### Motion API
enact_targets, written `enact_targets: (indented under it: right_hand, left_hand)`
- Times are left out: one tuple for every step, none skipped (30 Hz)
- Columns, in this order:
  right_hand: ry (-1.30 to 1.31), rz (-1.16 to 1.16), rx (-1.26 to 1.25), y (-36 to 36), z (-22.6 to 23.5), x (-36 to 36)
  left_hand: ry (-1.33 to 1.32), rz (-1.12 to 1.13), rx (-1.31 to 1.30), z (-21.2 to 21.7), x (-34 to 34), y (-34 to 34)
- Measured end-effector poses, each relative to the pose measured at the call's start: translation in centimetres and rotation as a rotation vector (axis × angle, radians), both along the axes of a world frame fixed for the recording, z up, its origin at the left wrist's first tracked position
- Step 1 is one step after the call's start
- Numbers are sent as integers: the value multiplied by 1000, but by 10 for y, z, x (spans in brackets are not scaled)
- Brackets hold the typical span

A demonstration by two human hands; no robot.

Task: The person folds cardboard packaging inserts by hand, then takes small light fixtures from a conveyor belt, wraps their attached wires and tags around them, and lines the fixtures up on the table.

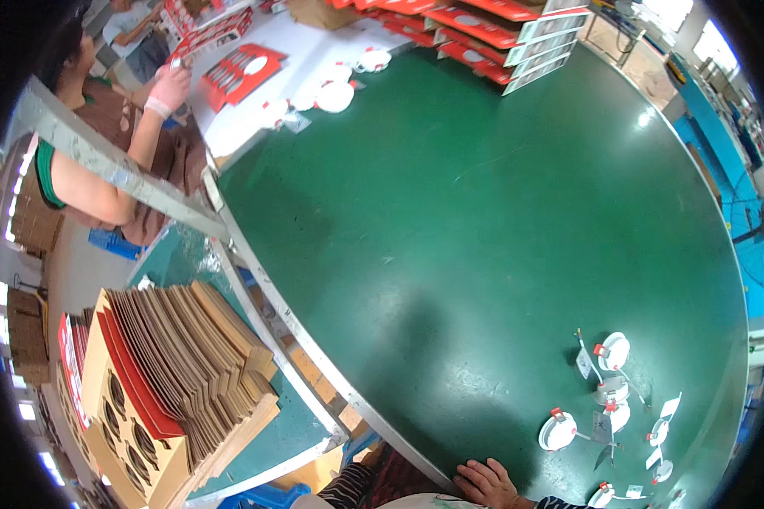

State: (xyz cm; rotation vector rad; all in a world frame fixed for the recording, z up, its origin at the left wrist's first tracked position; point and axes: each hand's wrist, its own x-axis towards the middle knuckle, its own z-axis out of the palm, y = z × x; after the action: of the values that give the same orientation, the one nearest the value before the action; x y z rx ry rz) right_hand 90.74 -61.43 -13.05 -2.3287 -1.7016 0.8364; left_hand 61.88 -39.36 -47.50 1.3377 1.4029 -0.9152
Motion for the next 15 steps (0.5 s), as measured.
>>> enact_targets:
  right_hand:
    - [-16, -16, 3, 2, 1, 1]
    - [82, -53, 81, 5, 0, 0]
    - [181, -90, 159, 9, 1, -1]
    - [175, -104, 161, 15, 6, 2]
    - [143, -122, 213, 22, 15, 4]
    - [113, -142, 261, 24, 19, 3]
    - [119, -162, 256, 17, 13, 0]
    - [-19, -31, 173, 7, 1, -2]
    - [-153, 90, 83, 2, -10, -9]
    - [-139, 41, 74, 2, -17, -12]
    - [-172, 45, 143, 3, -20, -8]
    - [-205, 33, 193, 3, -19, -5]
    - [-195, 41, 215, 6, -19, -1]
    - [-185, 51, 241, 10, -15, 4]
    - [-174, 55, 272, 15, -11, 10]
  left_hand:
    - [-41, -6, 10, 6, 17, 6]
    - [-81, -13, 18, 11, 33, 12]
    - [-117, -19, 23, 18, 47, 17]
    - [-149, -23, 29, 25, 60, 21]
    - [-174, -28, 33, 30, 66, 24]
    - [-195, -33, 34, 36, 70, 26]
    - [-213, -41, 33, 42, 73, 28]
    - [-226, -62, 35, 52, 74, 36]
    - [-239, -93, 32, 58, 74, 44]
    - [-251, -130, 25, 65, 75, 53]
    - [-260, -173, 11, 72, 75, 59]
    - [-266, -228, -21, 77, 74, 63]
    - [-267, -291, -59, 84, 68, 67]
    - [-265, -351, -96, 93, 59, 72]
    - [-269, -407, -131, 98, 55, 76]
